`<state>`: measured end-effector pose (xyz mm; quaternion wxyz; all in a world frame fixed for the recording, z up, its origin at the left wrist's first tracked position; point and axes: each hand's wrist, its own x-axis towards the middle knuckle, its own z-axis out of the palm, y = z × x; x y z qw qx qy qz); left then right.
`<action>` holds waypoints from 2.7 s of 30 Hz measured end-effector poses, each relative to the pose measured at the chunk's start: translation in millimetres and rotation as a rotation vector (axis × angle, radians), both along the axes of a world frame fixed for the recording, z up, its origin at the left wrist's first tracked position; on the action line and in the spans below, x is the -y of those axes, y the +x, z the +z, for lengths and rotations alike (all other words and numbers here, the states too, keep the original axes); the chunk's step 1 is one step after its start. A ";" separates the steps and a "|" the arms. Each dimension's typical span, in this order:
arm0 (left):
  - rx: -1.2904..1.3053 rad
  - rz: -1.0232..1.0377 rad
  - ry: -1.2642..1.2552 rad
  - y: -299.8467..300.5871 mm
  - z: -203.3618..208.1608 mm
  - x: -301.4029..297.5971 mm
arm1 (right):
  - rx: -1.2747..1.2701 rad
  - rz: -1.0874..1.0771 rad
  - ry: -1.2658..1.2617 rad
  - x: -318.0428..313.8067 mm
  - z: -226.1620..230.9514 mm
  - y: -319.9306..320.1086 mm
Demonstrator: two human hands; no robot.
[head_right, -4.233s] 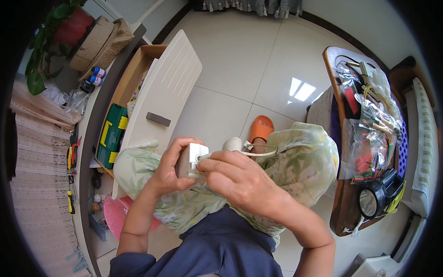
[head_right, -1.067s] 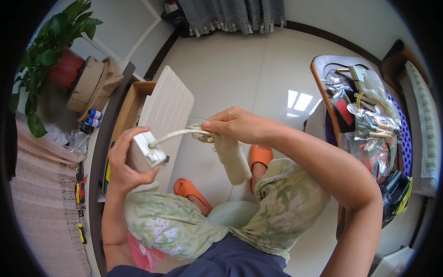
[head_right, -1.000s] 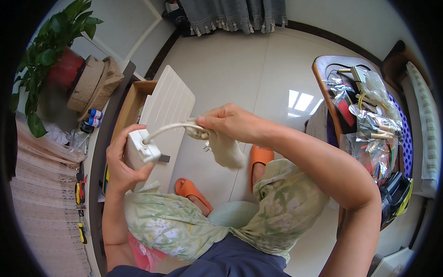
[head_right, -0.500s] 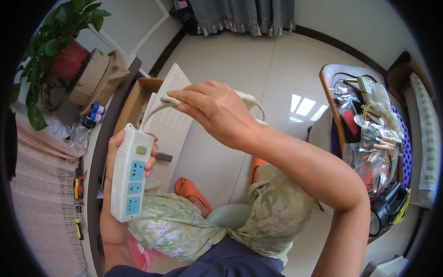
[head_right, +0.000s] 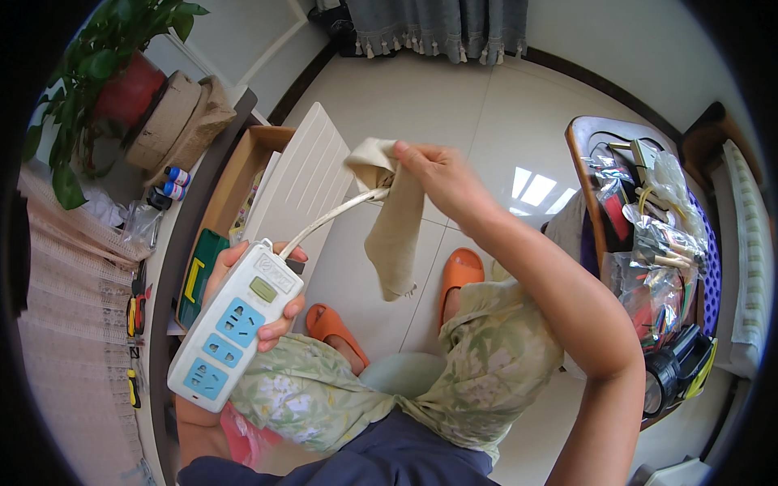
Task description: The person disassembles a power strip, wipes the internal and external components with a cloth, and uses a screwdriver to reassemble the casing.
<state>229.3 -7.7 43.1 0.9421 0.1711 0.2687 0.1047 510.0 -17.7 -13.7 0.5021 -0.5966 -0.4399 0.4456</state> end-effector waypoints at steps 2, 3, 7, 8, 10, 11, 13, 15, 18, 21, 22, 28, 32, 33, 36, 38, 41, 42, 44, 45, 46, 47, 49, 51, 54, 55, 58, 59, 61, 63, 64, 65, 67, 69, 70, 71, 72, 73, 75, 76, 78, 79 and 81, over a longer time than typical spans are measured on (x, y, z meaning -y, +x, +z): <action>0.032 -0.002 -0.042 -2.9 0.6 2.6 | 0.158 -0.034 0.061 2.4 4.9 6.4; 0.046 -0.004 -0.041 -3.5 -0.2 3.0 | 0.184 -0.057 0.080 6.6 16.3 1.8; 0.073 -0.001 -0.040 -5.0 -1.3 3.4 | 0.084 0.041 0.179 5.9 18.1 -1.8; 0.072 0.003 -0.041 -5.3 -1.0 3.3 | 0.066 0.105 0.183 9.8 21.2 -6.3; 0.032 -0.026 -0.082 -3.2 -2.2 3.4 | 0.004 0.227 0.171 16.0 30.1 -17.2; 0.012 -0.042 -0.104 -1.6 -4.1 2.8 | -0.040 0.283 0.157 18.1 34.8 -23.2; -0.022 -0.076 -0.076 -1.1 -5.3 5.1 | -0.081 0.436 0.131 21.9 39.7 -31.6; -0.028 -0.105 -0.078 -0.1 -5.5 6.9 | -0.108 0.595 0.132 25.8 36.6 -39.7; -0.072 -0.142 -0.060 -3.9 -10.2 5.7 | 0.203 0.669 0.476 15.9 23.7 -37.9; -0.123 -0.146 -0.044 -3.3 -12.1 7.2 | 0.528 0.694 0.436 15.3 35.0 -31.5; -0.115 -0.130 -0.076 -3.8 -13.7 7.8 | 0.649 0.705 0.435 15.1 37.9 -29.5; -0.071 -0.070 -0.059 2.0 -11.6 9.9 | 0.664 0.682 0.620 14.7 26.8 -9.8; -0.063 -0.071 -0.001 1.6 -11.1 11.4 | 0.702 0.581 0.563 21.1 21.9 11.6; -0.060 -0.067 -0.005 1.1 -10.6 12.3 | 0.755 0.617 0.541 24.4 23.7 12.8; 0.038 -0.086 -0.098 0.8 -8.4 12.3 | 0.636 0.646 0.518 26.4 25.1 5.4; -0.009 -0.087 -0.142 7.5 -5.4 18.1 | 0.614 0.665 0.539 34.8 26.2 -16.5; 0.031 -0.116 -0.143 10.0 -5.9 24.4 | 0.806 0.667 0.737 33.7 19.2 -31.1; 0.064 -0.124 -0.132 8.3 -7.0 25.6 | 0.859 0.674 0.799 33.4 20.5 -32.5; 0.046 -0.144 -0.027 5.4 -7.4 30.3 | 0.929 0.692 0.897 33.3 23.4 -31.2; 0.033 -0.135 0.022 4.1 -7.7 35.6 | 0.945 0.704 0.933 32.4 25.0 -28.5; 0.019 -0.126 0.072 3.5 -8.0 38.5 | 0.961 0.716 0.968 31.3 25.8 -25.3; 0.017 -0.128 0.090 3.5 -9.4 38.0 | 0.926 0.698 0.960 29.1 23.0 -20.6; 0.012 -0.130 0.129 3.0 -11.8 35.5 | 0.859 0.662 0.946 26.4 15.6 -11.0; 0.012 -0.130 0.113 4.0 -12.0 34.4 | 0.871 0.596 0.853 29.5 12.4 -5.5; 0.015 -0.175 0.115 2.0 -12.8 31.3 | 0.809 0.556 0.609 36.5 18.3 -7.2; 0.018 -0.197 0.121 1.2 -12.9 30.3 | 0.827 0.570 0.540 39.4 23.3 -10.6; 0.008 -0.210 0.238 6.1 -15.8 28.7 | 0.820 0.557 0.395 41.7 32.3 -19.6; 0.011 -0.210 0.267 5.3 -18.6 28.0 | 0.789 0.556 0.346 41.7 33.5 -21.5; 0.017 -0.210 0.328 3.3 -22.3 26.6 | 0.722 0.544 0.281 43.5 35.4 -23.5; -0.107 -0.255 0.391 5.4 -16.4 24.9 | 0.649 0.529 0.243 45.5 35.5 -25.8; -0.170 -0.276 0.421 6.5 -13.2 23.6 | 0.600 0.539 0.205 45.5 36.3 -26.2; -0.195 -0.285 0.412 7.1 -10.3 22.1 | 0.551 0.550 0.167 45.6 37.8 -26.1; -0.243 -0.310 0.391 9.1 -8.2 18.5 | 0.466 0.566 0.101 46.3 36.6 -24.5; -0.211 -0.333 0.436 9.8 -14.1 14.6 | 0.393 0.588 0.057 46.1 34.6 -22.8; -0.197 -0.342 0.459 9.1 -17.7 14.1 | 0.308 0.589 -0.037 46.0 37.0 -21.4; -0.177 -0.329 0.409 7.9 -21.1 14.8 | 0.224 0.589 -0.131 45.8 41.4 -19.3; -0.157 -0.318 0.363 7.3 -23.4 15.5 | 0.142 0.585 -0.222 45.4 44.5 -16.4; -0.136 -0.306 0.317 6.9 -25.4 16.1 | 0.144 0.635 -0.097 44.6 40.2 -12.3; -0.120 -0.305 0.307 7.9 -30.4 17.0 | 0.144 0.727 0.152 42.8 27.3 -5.8; -0.112 -0.306 0.301 8.8 -32.5 17.5 | 0.207 0.757 0.231 42.6 24.9 -5.6; -0.149 -0.307 0.304 12.2 -31.6 20.2 | 0.332 0.813 0.389 42.6 22.8 -6.9; -0.167 -0.308 0.304 13.4 -31.4 21.0 | 0.338 0.799 0.421 42.8 21.9 -8.7; -0.150 -0.328 0.328 14.7 -32.0 20.7 | 0.353 0.769 0.488 42.8 21.6 -15.3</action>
